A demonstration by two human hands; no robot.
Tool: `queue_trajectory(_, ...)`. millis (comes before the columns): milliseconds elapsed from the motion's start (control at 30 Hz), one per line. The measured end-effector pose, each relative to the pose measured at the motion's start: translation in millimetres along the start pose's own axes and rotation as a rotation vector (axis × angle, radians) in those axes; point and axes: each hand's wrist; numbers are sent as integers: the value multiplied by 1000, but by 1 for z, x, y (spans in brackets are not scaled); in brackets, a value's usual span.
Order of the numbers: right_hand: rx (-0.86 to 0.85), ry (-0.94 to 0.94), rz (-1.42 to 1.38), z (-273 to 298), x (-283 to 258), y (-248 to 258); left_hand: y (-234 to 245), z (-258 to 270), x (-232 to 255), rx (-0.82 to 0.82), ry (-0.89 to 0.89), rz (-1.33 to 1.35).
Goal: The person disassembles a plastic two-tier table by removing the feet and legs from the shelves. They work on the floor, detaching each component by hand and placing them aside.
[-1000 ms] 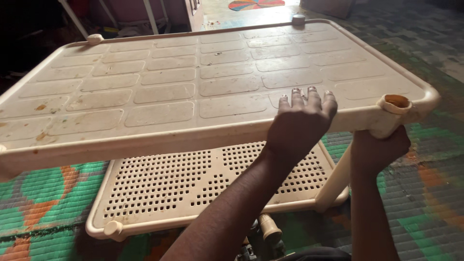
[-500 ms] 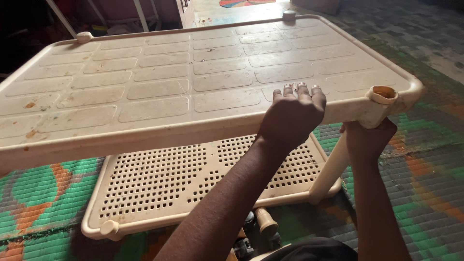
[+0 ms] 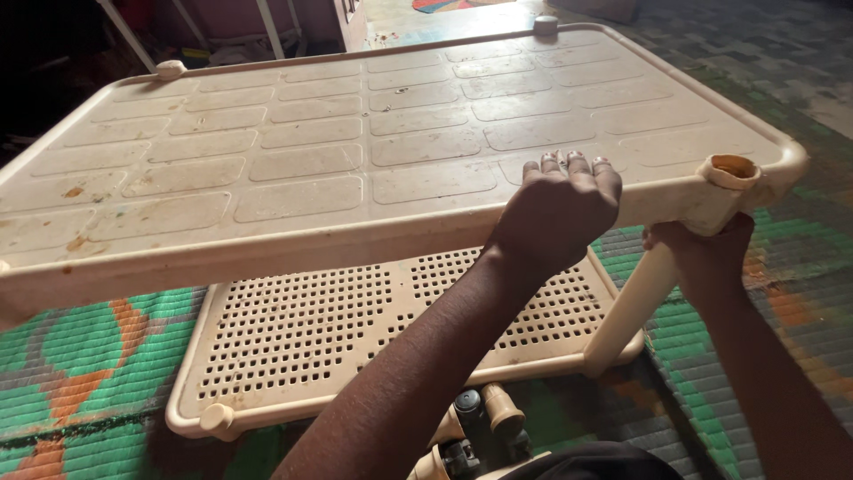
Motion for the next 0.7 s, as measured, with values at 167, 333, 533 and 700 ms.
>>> queue_trajectory(167, -161, -26, -145, -5, 1, 11, -1, 0, 1, -23, -9, 49)
queue_trajectory(333, -200, -95, -124, -9, 6, 16, -3, 0, 0, -47, -28, 39)
queue_trajectory(533, -266, -118, -227, -16, 10, 19, 1, 0, -4, -95, -38, 83)
queue_trajectory(700, -246, -72, -187, -15, 16, 22, 0, -1, -1, 65, -7, -9)
Point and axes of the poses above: each hand's wrist, its own z-axis away from the middle knuckle, its own y-axis out of the back of the hand, x = y × z, and after that the axes turned 2 degrees about -z, right-handed
